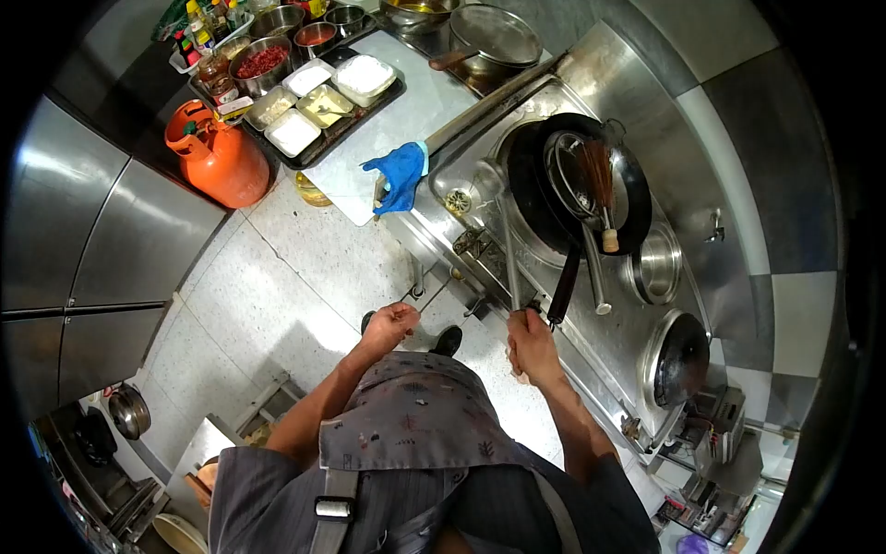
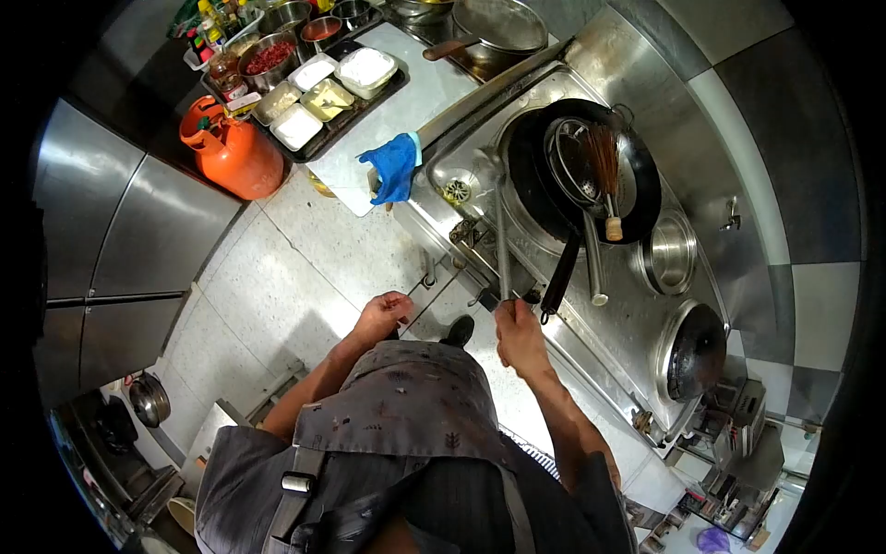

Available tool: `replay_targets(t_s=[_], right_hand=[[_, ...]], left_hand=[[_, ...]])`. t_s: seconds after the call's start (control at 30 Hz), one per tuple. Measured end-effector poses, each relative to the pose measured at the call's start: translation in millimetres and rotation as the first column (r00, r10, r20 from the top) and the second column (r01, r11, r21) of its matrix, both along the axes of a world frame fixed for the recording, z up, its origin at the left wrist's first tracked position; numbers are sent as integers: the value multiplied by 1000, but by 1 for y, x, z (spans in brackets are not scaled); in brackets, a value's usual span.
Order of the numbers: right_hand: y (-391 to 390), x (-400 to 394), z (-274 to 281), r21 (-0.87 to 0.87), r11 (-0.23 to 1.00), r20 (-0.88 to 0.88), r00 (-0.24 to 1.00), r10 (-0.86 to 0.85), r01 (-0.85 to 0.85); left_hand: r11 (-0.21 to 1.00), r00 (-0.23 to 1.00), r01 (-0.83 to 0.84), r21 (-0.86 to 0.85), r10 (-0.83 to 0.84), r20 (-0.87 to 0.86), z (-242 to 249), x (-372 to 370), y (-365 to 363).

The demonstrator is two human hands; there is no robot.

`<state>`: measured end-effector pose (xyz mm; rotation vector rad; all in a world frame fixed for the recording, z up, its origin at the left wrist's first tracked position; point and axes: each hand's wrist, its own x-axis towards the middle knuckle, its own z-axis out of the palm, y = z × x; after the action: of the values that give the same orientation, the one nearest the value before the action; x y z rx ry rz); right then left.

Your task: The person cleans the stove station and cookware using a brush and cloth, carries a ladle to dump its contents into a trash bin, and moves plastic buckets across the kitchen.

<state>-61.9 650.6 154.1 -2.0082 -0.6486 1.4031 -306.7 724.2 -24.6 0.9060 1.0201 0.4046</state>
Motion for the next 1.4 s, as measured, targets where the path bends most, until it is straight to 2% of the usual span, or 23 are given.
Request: replay_targets(t_s=[0.1, 0.2, 0.23, 0.3, 0.37, 0.43, 0.5, 0.6, 0.7, 0.77, 0.87, 1.03, 1.1, 1.4], right_hand=[[-4, 10, -12, 1, 1000, 97, 995, 15, -15], [-5, -6, -1, -67, 995, -103, 992, -75, 68], [-4, -11, 6, -73, 994, -108, 991, -84, 77], [5, -12, 18, -97, 994, -231, 971, -64, 43], [4, -8, 14, -69, 997, -231, 972, -32, 17], [4, -4, 11, -67, 995, -129, 988, -87, 79], [2, 0, 14, -77, 994, -154, 984, -91, 80], [3, -7, 32, -140, 980, -313, 933, -176, 138], [13, -16, 43, -109, 988, -356, 924, -137, 105], [13, -9, 25, -85, 988, -352, 924, -148, 126], [20, 5, -6, -21, 1000, -123, 992, -6, 3], [8, -11, -8, -134, 989, -127, 991, 38, -55], [3, -14, -10, -131, 990, -145, 989, 24, -44], [6, -24, -5, -113, 992, -118, 992, 47, -60]], left_hand=[[1000, 1000, 18, -19, -19, -24, 4, -2, 3], [1000, 1000, 7, -20, -7, -8, 2, -2, 4], [1000, 1000, 15, -25, -16, -13, 1, -3, 1], [999, 996, 45, -8, -46, -79, 4, 3, 5], [999, 997, 46, 13, -45, -57, 9, 2, 9], [999, 998, 42, 30, -40, -38, 8, -1, 8], [1000, 999, 14, 19, -13, -41, 2, -1, 10], [1000, 998, 23, 17, -22, -58, 1, -2, 10], [1000, 999, 24, 10, -24, -43, -1, 3, 11], [1000, 1000, 12, 14, -12, -10, -8, 5, 9], [1000, 1000, 3, 29, -3, 5, -12, 5, 10], [997, 998, 35, 63, -31, -61, -2, 5, 14], [1000, 1000, 1, 12, 0, -30, -5, 8, 15], [1000, 1000, -8, 7, 8, -16, -7, 14, 17]])
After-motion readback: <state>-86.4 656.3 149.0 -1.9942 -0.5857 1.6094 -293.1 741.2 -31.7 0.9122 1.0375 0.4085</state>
